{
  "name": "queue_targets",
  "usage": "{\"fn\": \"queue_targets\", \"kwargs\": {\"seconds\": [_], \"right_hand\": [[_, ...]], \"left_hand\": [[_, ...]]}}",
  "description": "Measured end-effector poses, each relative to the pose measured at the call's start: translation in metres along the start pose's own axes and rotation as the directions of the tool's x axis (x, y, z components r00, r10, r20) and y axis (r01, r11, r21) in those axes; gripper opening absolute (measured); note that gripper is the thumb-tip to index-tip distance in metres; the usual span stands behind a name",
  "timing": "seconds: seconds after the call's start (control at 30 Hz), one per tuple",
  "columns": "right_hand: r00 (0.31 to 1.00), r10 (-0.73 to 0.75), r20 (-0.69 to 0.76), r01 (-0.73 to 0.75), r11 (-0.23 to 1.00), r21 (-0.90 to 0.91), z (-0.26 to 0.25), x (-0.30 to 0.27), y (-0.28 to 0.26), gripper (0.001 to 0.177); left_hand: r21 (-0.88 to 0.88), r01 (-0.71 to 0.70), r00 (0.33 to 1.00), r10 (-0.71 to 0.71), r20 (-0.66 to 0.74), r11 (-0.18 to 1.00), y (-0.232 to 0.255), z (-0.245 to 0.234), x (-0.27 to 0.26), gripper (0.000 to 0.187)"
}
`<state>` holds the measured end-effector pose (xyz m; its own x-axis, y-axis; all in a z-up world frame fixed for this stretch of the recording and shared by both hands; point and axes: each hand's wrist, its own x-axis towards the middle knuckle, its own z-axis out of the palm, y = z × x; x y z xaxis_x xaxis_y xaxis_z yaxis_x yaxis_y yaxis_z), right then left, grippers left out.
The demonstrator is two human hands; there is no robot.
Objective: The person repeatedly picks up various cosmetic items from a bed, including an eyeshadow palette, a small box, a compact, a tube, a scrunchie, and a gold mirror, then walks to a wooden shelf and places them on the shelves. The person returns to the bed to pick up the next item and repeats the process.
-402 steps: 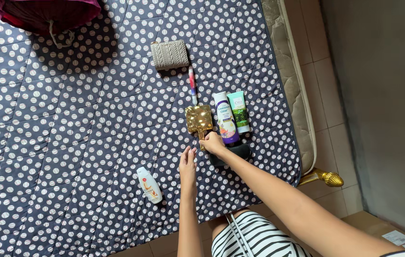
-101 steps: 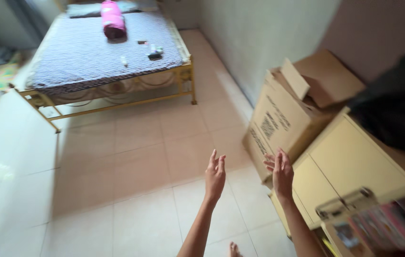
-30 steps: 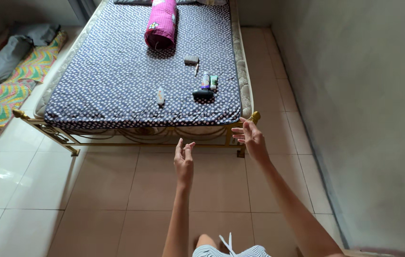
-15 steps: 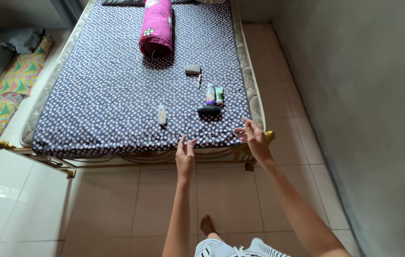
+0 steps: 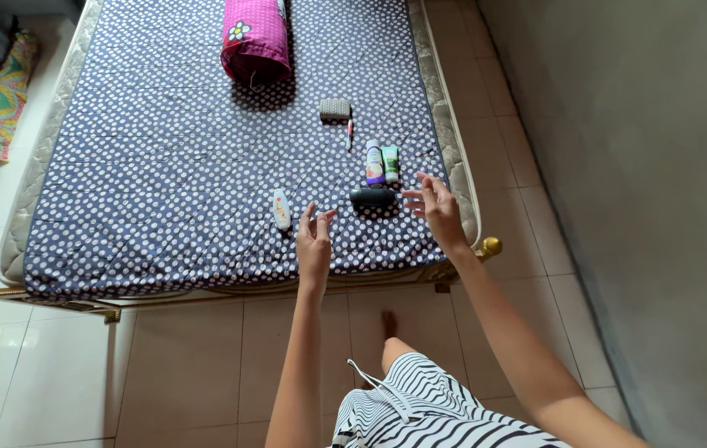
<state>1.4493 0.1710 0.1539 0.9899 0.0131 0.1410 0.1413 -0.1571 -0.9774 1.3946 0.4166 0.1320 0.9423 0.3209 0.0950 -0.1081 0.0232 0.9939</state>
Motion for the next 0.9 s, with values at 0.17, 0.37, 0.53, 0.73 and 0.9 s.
{"fn": "queue_targets", "kwargs": {"seconds": [0.17,0.37,0.53,0.73,0.9], "right_hand": [[0.999,0.03,0.029,-0.032,0.998,0.056,0.018,0.069,0.017,0.056],[0.996,0.045,0.076,-0.051,0.995,0.086,0.038,0.177,0.039,0.053],[0.992,0.065,0.105,-0.069,0.997,0.039,0.049,0.261,0.039,0.052],[0.993,0.074,0.096,-0.076,0.997,0.013,0.063,0.34,0.047,0.052],[0.991,0.115,0.067,-0.118,0.992,0.042,0.075,0.392,0.064,0.05]], "left_hand": [[0.001,0.05,0.999,-0.05,-0.014,0.999,-0.018,0.001,0.065,0.054],[0.0,0.111,0.991,-0.11,-0.074,0.994,-0.026,0.016,0.158,0.053],[0.076,0.122,0.99,-0.116,-0.077,0.99,-0.02,0.036,0.231,0.051],[0.075,0.21,0.976,-0.206,-0.065,0.975,-0.025,0.061,0.31,0.053],[0.093,0.18,0.984,-0.18,-0.012,0.979,-0.044,0.074,0.368,0.05]]}}
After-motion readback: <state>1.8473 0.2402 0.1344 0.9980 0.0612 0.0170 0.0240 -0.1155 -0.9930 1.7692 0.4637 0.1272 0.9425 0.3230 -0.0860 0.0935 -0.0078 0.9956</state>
